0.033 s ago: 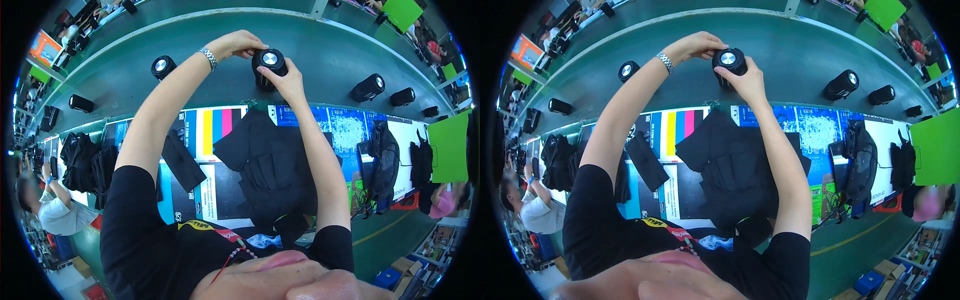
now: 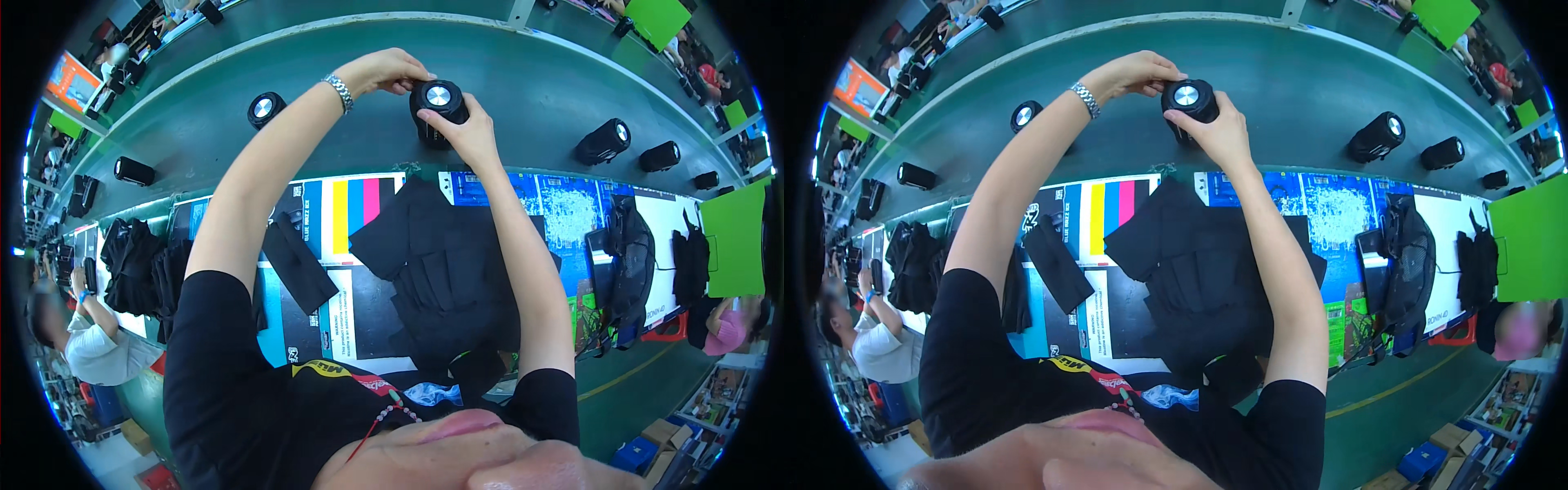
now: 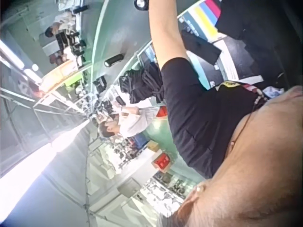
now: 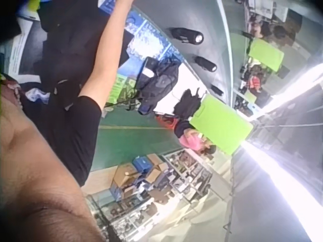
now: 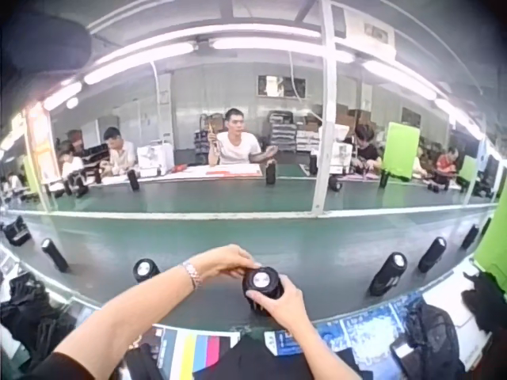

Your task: The person picks up black fabric pieces and black cylindrical components from a table, checking the fit of the fabric over the cylinders, then stacks the fabric pieces.

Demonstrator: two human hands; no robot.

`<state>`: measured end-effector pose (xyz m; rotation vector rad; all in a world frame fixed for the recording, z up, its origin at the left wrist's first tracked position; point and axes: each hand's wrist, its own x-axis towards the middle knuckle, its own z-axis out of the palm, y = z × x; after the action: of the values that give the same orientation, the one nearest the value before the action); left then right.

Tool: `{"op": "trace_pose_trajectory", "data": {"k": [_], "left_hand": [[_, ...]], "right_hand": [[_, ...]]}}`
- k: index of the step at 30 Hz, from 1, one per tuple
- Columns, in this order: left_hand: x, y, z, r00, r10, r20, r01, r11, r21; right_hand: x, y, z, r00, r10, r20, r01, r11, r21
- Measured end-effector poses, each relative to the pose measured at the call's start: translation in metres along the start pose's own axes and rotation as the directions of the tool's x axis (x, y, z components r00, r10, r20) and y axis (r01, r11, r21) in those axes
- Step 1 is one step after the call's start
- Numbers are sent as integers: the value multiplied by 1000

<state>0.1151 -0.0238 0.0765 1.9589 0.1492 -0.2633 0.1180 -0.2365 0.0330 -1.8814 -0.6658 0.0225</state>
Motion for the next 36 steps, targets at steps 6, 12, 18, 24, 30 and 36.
{"op": "trace_pose_trajectory", "data": {"k": [6,12,18,24,30,36], "left_hand": [[16,18,-14,953,301,42,-267,763,589],[12,44,12,996,-87,2,66,770,635],[28,22,14,969,235,81,-248,895,371],[16,56,46,501,822,270,-600,106,793],[3,52,55,506,850,143,-615,239,751],[3,54,63,466,879,101,-663,271,698]], "right_hand": [[12,3,-5,991,71,110,-77,995,59],[12,16,-17,985,119,127,-138,978,154],[6,22,-22,995,65,74,-76,986,149],[6,34,-45,988,91,127,-111,981,159],[10,43,-45,980,88,176,-114,983,143],[11,41,-51,971,77,227,-108,986,126]]}}
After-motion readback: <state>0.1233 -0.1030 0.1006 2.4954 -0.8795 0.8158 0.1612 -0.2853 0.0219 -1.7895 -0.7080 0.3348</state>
